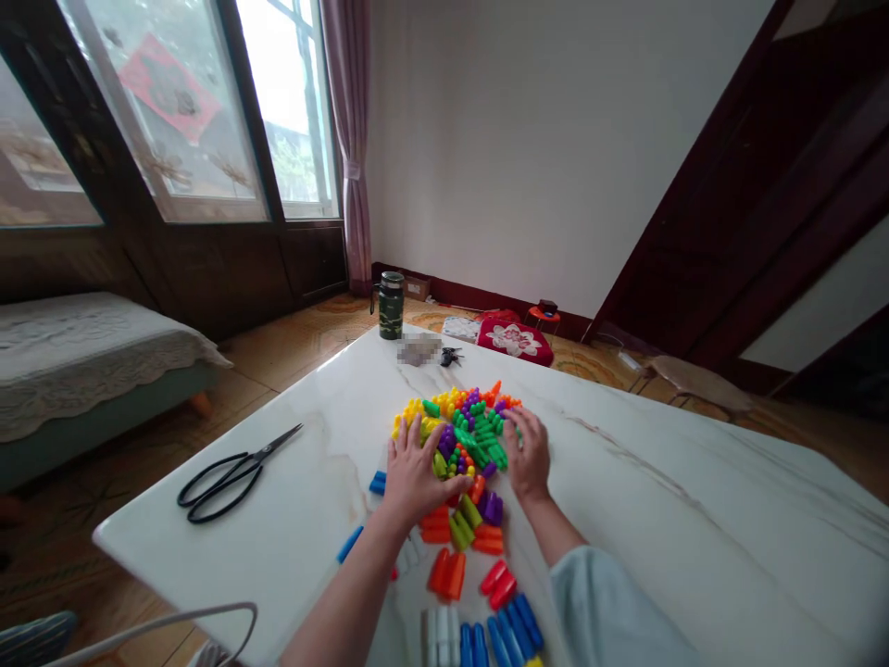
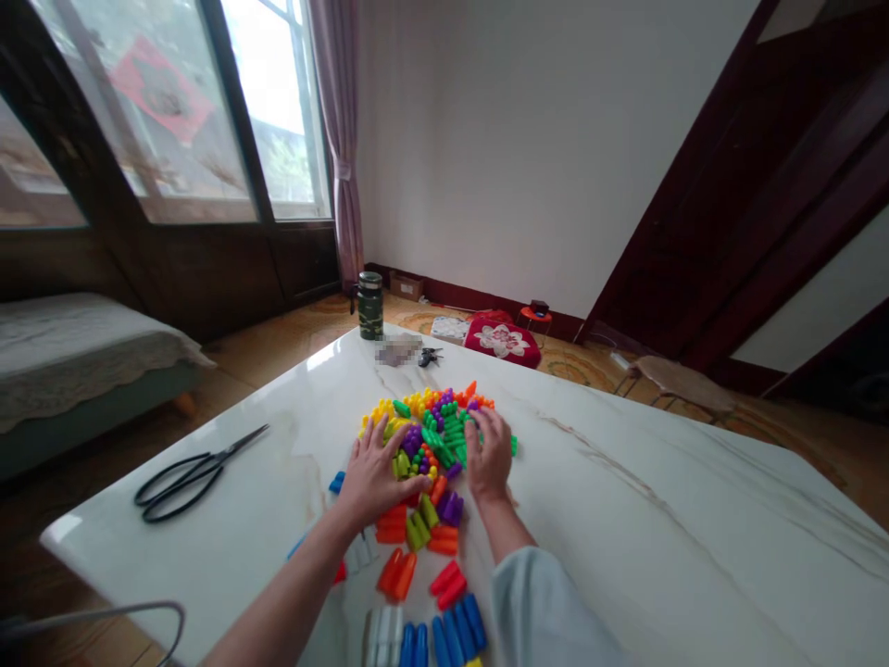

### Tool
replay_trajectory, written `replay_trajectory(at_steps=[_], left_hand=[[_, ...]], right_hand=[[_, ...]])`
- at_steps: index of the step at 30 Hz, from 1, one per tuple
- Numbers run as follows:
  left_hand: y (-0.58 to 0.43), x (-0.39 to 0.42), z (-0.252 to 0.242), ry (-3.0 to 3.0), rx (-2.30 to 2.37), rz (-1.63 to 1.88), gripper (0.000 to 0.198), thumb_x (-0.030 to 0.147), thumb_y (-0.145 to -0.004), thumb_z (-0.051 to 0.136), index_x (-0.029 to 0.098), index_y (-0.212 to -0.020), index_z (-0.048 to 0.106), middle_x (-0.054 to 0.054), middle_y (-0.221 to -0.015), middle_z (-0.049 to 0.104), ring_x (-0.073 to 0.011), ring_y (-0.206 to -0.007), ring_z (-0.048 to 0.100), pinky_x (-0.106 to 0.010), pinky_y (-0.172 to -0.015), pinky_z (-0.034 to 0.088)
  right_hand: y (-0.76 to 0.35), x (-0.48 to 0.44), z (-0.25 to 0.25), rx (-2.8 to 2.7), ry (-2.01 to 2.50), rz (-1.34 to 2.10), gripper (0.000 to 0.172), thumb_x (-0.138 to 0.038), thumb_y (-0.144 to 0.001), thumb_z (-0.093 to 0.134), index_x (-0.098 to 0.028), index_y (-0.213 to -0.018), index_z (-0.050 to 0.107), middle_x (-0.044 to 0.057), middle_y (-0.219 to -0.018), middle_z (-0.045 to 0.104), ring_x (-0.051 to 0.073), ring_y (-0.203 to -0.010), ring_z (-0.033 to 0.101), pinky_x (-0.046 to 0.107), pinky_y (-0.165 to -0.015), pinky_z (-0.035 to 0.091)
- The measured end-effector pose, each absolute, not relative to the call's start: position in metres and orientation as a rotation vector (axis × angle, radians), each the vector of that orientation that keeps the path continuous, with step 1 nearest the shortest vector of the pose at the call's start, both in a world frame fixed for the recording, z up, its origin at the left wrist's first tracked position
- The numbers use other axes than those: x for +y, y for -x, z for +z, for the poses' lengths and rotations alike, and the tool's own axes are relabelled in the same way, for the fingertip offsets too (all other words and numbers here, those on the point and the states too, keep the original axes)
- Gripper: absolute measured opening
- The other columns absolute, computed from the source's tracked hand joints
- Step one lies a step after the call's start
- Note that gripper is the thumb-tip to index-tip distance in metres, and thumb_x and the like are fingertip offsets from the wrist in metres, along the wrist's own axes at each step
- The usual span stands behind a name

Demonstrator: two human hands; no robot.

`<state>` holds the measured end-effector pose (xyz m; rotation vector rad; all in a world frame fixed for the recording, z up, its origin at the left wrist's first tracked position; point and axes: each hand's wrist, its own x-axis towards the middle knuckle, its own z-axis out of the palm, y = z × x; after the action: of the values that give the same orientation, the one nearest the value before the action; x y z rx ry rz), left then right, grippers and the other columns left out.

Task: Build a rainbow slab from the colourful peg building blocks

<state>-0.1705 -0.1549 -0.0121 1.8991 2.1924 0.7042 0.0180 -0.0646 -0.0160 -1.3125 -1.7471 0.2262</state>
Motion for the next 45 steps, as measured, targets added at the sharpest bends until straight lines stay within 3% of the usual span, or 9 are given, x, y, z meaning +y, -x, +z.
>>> replay_trajectory(at_steps=[6,15,20,23,26,29,32,37,45], left_hand=[[0.192,-0.087,0.005,-1.883,2.134,0.577,0.098,0.077,-0.061,0.063,0.036,-0.145,0.035,-0.010,-0.157,0.022,-0.0419,-0.144,0.010,-0.060,-0.110,0.021],[0.225,-0.051,-0.006,-2.113,1.981,0.612,0.073,0.047,-0.068,0.071,0.026,-0.135,0.049,-0.010,-0.129,0.054,-0.0284,-0.119,0.052,-0.039,-0.098,0.045],[0.249,-0.082,0.011,-2.207,1.855,0.637,0.061,0.052,-0.079,0.063,0.022,-0.131,0.055,-0.012,-0.136,0.051,-0.0312,-0.127,0.046,-0.045,-0.106,0.038],[0.245,-0.134,0.030,-2.287,1.789,0.620,0.067,0.065,-0.082,0.052,0.026,-0.136,0.050,-0.012,-0.141,0.048,-0.0354,-0.133,0.039,-0.055,-0.108,0.033],[0.230,-0.207,0.036,-2.436,1.540,0.541,0.084,0.075,-0.074,0.053,0.032,-0.145,0.037,-0.010,-0.152,0.034,-0.0371,-0.138,0.030,-0.059,-0.111,0.025],[0.212,-0.270,0.018,-2.579,1.321,0.398,0.102,0.081,-0.066,0.054,0.034,-0.150,0.021,-0.010,-0.158,0.018,-0.0395,-0.142,0.022,-0.062,-0.112,0.017],[0.197,-0.294,-0.009,-2.653,1.302,0.337,0.111,0.085,-0.064,0.052,0.030,-0.152,0.014,-0.014,-0.158,0.015,-0.0415,-0.142,0.018,-0.064,-0.110,0.018],[0.180,-0.267,-0.033,-2.696,1.621,0.501,0.095,0.068,-0.077,0.057,0.022,-0.152,0.019,-0.016,-0.157,0.017,-0.0366,-0.144,0.016,-0.058,-0.113,0.020],[0.165,-0.242,-0.046,-2.515,2.098,0.741,0.073,0.044,-0.084,0.057,0.026,-0.149,0.028,-0.013,-0.155,0.027,-0.0333,-0.142,0.025,-0.056,-0.110,0.031]], right_hand=[[-0.033,0.028,0.004,-1.904,1.938,0.530,0.072,-0.070,-0.083,0.036,-0.025,-0.138,0.049,0.015,-0.133,0.053,0.033,-0.121,0.050,0.049,-0.102,0.035],[0.053,0.006,-0.009,-2.147,1.474,0.534,0.054,-0.044,-0.074,0.068,-0.020,-0.121,0.061,0.010,-0.122,0.062,0.026,-0.117,0.054,0.041,-0.101,0.041],[0.052,-0.043,0.026,-2.041,1.230,0.856,0.059,-0.047,-0.084,0.058,-0.020,-0.136,0.048,0.012,-0.129,0.059,0.021,-0.103,0.064,0.038,-0.091,0.050],[-0.002,-0.130,0.038,-2.221,1.110,0.592,0.066,-0.049,-0.085,0.056,-0.025,-0.144,0.039,0.010,-0.142,0.049,0.026,-0.126,0.050,0.045,-0.106,0.039],[-0.070,-0.243,0.009,-2.399,1.202,0.247,0.092,-0.054,-0.073,0.067,-0.027,-0.151,0.026,0.010,-0.153,0.032,0.035,-0.139,0.032,0.052,-0.111,0.031],[-0.105,-0.318,-0.045,-2.411,1.402,0.039,0.088,-0.043,-0.081,0.059,-0.033,-0.153,0.010,0.008,-0.156,0.026,0.034,-0.138,0.033,0.054,-0.106,0.036],[-0.082,-0.320,-0.077,-2.343,1.507,0.060,0.102,-0.051,-0.078,0.061,-0.022,-0.153,-0.002,0.015,-0.158,0.013,0.037,-0.143,0.020,0.059,-0.108,0.030],[-0.011,-0.247,-0.059,-2.233,1.634,0.256,0.090,-0.053,-0.083,0.054,-0.013,-0.153,0.013,0.017,-0.157,0.016,0.031,-0.146,0.009,0.054,-0.115,0.018],[-0.057,-0.116,-0.039,-1.949,1.556,0.255,0.057,-0.050,-0.094,0.032,-0.021,-0.143,0.039,0.012,-0.156,0.027,0.027,-0.145,0.019,0.052,-0.114,0.022]])
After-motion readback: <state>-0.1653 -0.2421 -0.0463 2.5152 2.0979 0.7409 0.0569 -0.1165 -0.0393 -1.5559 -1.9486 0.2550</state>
